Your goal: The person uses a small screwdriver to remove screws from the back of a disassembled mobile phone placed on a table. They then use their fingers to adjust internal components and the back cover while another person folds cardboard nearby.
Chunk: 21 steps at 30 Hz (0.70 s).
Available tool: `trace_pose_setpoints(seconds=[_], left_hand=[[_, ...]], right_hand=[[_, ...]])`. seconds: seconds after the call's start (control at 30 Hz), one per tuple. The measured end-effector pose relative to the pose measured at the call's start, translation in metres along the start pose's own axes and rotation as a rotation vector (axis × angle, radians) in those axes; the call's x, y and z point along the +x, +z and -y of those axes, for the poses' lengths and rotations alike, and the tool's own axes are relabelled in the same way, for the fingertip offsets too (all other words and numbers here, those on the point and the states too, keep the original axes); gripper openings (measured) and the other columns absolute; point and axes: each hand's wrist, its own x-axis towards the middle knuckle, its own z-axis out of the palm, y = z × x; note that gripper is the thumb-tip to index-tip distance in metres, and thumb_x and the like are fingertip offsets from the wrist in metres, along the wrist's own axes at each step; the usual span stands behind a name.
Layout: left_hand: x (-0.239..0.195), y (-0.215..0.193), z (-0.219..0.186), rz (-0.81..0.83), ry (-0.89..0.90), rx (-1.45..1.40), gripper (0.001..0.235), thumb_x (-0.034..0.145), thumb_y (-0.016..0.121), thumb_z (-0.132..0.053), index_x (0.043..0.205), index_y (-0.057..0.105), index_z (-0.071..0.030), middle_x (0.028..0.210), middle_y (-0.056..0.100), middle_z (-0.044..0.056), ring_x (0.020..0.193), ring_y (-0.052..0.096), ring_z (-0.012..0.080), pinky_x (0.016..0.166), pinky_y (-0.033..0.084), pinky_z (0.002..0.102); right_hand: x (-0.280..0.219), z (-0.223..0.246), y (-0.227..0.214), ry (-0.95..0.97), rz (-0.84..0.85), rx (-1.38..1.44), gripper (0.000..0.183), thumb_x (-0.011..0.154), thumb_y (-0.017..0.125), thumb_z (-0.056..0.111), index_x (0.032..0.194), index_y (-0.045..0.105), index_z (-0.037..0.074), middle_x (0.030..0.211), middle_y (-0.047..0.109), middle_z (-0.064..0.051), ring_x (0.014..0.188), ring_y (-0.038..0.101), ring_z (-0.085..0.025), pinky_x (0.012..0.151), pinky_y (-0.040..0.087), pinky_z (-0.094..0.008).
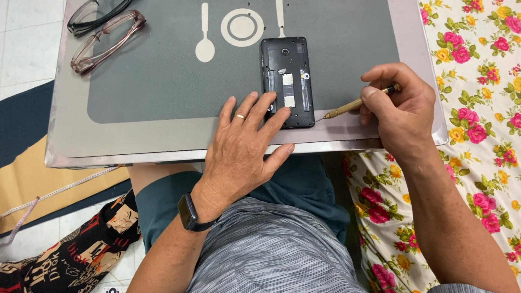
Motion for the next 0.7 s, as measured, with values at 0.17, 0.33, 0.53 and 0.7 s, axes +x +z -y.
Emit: trace_pose_setpoints(seconds=[0.17,0.33,0.53,0.7], left_hand=[[-0.0007,0.0003,0.0002,0.01,0.001,-0.005,0.055,0.106,0.069,-0.047,0.15,0.062,-0.014,0.159,0.057,0.016,0.147,0.053,0.0407,0.124,0.036,0.063],[0.0001,0.001,0.0001,0.002,-0.001,0.007,0.055,0.104,0.071,-0.047,0.148,0.063,-0.014,0.158,0.058,0.016,0.147,0.055,0.0406,0.124,0.037,0.062],[-0.0014,0.0022,0.0013,-0.001,0.011,-0.013,0.05,0.106,0.072,-0.044,0.149,0.064,-0.019,0.158,0.057,0.015,0.146,0.054,0.0416,0.124,0.037,0.065],[-0.0006,0.0002,0.0012,-0.004,0.05,0.011,0.046,0.106,0.072,-0.043,0.146,0.066,-0.022,0.157,0.058,0.016,0.145,0.057,0.0424,0.12,0.04,0.066]], right_hand=[[-0.0004,0.0018,-0.0002,-0.017,0.002,-0.016,0.015,0.109,0.06,-0.005,0.121,0.065,0.002,0.089,0.054,-0.006,0.058,0.06,-0.015,0.06,0.057,-0.029],[-0.0013,0.0007,0.0001,-0.049,0.003,-0.028,0.014,0.111,0.061,-0.006,0.121,0.065,0.003,0.088,0.056,-0.005,0.058,0.06,-0.014,0.059,0.057,-0.026],[-0.0051,-0.0025,0.0007,-0.148,-0.021,-0.081,0.012,0.112,0.062,-0.01,0.12,0.064,-0.001,0.086,0.056,-0.008,0.058,0.058,-0.014,0.058,0.054,-0.027],[-0.0098,0.0043,0.0009,-0.215,-0.04,-0.155,0.011,0.111,0.061,-0.01,0.118,0.067,-0.003,0.098,0.064,-0.013,0.081,0.069,-0.021,0.068,0.06,-0.029]])
